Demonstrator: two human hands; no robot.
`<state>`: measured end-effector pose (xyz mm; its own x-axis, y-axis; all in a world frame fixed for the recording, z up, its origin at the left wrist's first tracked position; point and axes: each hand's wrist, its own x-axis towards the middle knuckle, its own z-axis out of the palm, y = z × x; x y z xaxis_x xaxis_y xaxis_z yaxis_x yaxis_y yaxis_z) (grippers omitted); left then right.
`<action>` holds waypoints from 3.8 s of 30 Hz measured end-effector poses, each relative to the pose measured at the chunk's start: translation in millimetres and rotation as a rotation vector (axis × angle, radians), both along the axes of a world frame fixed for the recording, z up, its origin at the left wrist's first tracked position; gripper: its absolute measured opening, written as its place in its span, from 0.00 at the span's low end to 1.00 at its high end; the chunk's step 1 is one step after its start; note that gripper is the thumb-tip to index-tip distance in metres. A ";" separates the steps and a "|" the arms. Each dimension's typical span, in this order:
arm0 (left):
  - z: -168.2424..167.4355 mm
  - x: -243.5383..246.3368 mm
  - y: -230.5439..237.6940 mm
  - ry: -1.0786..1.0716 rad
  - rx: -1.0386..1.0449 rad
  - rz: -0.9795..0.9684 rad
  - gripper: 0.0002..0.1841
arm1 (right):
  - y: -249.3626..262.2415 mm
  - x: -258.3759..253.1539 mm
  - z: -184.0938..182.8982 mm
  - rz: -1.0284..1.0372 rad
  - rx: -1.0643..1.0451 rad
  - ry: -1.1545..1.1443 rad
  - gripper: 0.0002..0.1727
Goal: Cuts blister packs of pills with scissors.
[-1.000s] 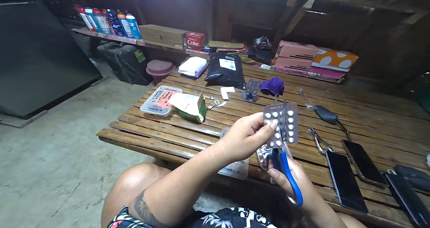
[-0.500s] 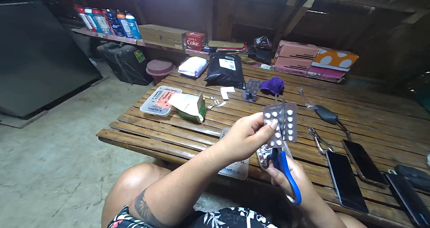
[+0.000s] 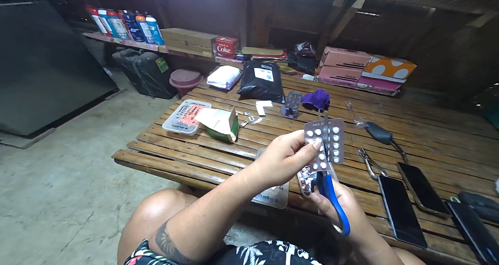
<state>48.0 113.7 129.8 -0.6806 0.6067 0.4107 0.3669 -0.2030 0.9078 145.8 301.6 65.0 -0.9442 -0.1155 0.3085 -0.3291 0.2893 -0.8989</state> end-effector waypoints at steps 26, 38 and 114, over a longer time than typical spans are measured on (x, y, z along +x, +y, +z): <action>-2.3 5.4 4.1 0.021 0.017 0.050 0.11 | 0.1 2.1 1.5 0.082 -0.089 -0.063 0.22; -2.4 5.0 5.1 -0.008 0.002 0.042 0.12 | 0.4 0.1 0.1 0.051 -0.058 -0.047 0.21; -3.0 1.7 1.7 -0.082 -0.039 -0.030 0.11 | 6.4 -3.1 0.0 0.006 -0.031 -0.052 0.19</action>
<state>49.7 115.5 126.8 -0.6924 0.6415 0.3302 0.2853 -0.1770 0.9420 142.7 308.0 64.9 -0.9583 -0.1128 0.2625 -0.2834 0.2590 -0.9234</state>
